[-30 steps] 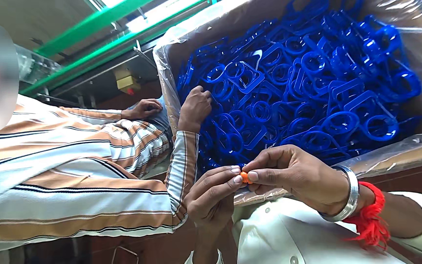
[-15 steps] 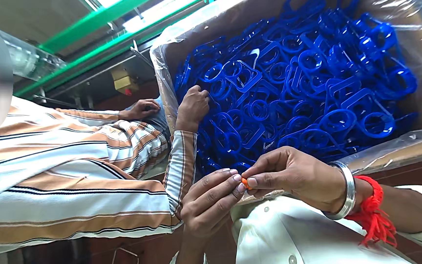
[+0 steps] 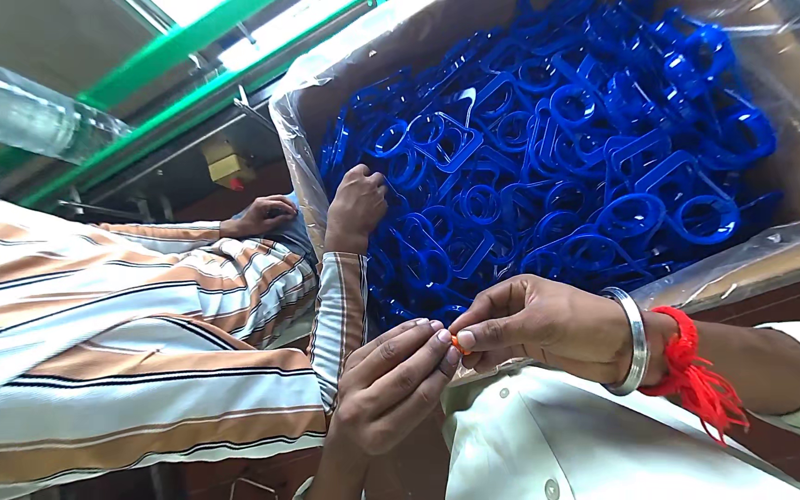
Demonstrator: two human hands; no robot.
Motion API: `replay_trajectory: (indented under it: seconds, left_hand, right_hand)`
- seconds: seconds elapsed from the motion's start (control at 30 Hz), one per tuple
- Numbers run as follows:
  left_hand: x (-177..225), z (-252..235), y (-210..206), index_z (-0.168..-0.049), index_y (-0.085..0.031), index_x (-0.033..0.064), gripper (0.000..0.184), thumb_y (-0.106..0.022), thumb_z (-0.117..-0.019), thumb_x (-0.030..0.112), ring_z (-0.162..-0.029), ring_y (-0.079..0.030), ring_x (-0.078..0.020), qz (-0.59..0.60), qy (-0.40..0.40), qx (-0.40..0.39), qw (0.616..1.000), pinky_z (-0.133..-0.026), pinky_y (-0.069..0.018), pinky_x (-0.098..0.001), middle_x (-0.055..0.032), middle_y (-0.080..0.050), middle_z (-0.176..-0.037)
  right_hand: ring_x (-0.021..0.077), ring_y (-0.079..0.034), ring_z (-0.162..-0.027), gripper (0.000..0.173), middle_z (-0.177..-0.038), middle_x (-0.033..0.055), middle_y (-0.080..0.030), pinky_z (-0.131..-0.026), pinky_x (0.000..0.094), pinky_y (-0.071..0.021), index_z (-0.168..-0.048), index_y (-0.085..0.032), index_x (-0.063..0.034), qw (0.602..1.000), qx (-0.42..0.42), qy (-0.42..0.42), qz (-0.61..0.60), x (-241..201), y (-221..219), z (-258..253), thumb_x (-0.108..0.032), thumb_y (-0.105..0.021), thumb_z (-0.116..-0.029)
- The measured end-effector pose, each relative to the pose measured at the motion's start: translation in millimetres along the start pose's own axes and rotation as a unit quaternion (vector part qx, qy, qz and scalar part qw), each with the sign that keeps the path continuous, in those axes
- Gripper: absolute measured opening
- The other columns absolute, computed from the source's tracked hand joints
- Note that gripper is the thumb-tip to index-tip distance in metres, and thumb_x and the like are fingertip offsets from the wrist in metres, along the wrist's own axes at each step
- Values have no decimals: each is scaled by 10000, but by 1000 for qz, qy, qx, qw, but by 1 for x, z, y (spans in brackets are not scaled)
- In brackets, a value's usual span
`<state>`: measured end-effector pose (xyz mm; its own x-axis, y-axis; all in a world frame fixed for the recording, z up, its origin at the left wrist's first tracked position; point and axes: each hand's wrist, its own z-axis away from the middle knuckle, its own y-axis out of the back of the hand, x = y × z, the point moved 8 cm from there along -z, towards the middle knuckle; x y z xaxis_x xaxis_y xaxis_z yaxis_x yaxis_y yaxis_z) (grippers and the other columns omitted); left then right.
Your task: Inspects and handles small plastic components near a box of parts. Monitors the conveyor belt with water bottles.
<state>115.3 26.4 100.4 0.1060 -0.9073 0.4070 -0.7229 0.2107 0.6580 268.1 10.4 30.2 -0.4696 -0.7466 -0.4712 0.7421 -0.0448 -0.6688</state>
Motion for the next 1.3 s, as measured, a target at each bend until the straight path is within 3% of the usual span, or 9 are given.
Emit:
replay_trajectory:
  seconds: [0.13, 0.3, 0.43, 0.53, 0.63, 0.73, 0.9, 1.13, 1.3]
  left_hand:
    - [-2, 0, 0, -1035, -732, 47, 101, -665, -962, 27, -1167, -680, -231, 7, 0, -10, 1000, -1041, -563, -391, -78, -742, -1129]
    - [-26, 7, -5, -1025, -743, 124, 101, -708, -940, 81, -1057, -716, -137, 53, 156, 153, 974, -886, -636, -301, 20, -744, -1085]
    - [-41, 14, -20, -1094, -763, 156, 188, -771, -912, 108, -939, -730, -87, 176, 252, 254, 917, -797, -638, -237, 36, -752, -1074]
    - [-51, 18, -36, -1130, -766, 153, 212, -756, -924, 105, -874, -732, -83, 296, 334, 264, 855, -808, -632, -249, 14, -764, -1037]
    - [-56, 23, -52, -1116, -768, 79, 185, -736, -938, 114, -835, -743, -140, 416, 434, 267, 753, -802, -640, -310, -70, -762, -981]
    - [-53, 26, -64, -1116, -766, 40, 178, -704, -954, 81, -867, -750, -146, 495, 495, 291, 652, -823, -633, -306, -106, -763, -997]
    - [-51, 30, -76, -1102, -755, 42, 156, -684, -968, 77, -897, -752, -159, 553, 532, 321, 554, -825, -629, -291, -126, -756, -1027]
    - [-51, 29, -82, -1115, -733, 26, 167, -696, -957, 67, -866, -748, -162, 615, 502, 325, 514, -794, -630, -278, -151, -739, -1010]
    - [-52, 28, -82, -1109, -745, 54, 174, -727, -938, 87, -847, -740, -136, 623, 489, 326, 515, -774, -629, -263, -118, -740, -994]
  right_hand:
    - [180, -745, -845, 92, -920, 127, -749, -812, 288, -628, -1009, -745, 19, 1000, -13, 13, 17, 0, 2, -1, -6, -709, -929]
    - [184, -744, -899, 216, -998, 126, -753, -830, 315, -634, -1130, -742, 15, 981, 6, 163, 102, -26, -7, 4, -106, -593, -1031]
    - [157, -742, -909, 282, -1075, 73, -751, -800, 295, -652, -1246, -704, -23, 897, 14, 332, 293, -44, -13, 12, -25, -620, -977]
    - [105, -731, -817, 254, -977, 27, -755, -733, 251, -648, -1211, -710, -35, 837, 30, 393, 379, -53, -13, 10, -50, -681, -959]
    - [73, -709, -718, 161, -867, 10, -745, -653, 222, -633, -1114, -733, -28, 808, 30, 408, 424, -65, -9, 4, -64, -684, -964]
    - [65, -670, -640, 113, -798, 0, -728, -564, 210, -592, -1034, -750, -41, 810, 25, 394, 434, -74, -4, -2, -116, -699, -966]
    - [103, -721, -721, 149, -856, 38, -756, -662, 238, -638, -1077, -751, -7, 825, 11, 377, 420, -74, -1, -8, -85, -684, -970]
    - [108, -712, -842, 294, -1086, 41, -724, -729, 246, -639, -1274, -682, -36, 793, -10, 380, 475, -78, -5, -4, -57, -656, -982]
    - [115, -709, -879, 225, -1101, 74, -699, -750, 246, -643, -1181, -708, 5, 783, -46, 407, 468, -82, -10, -2, 0, -665, -960]
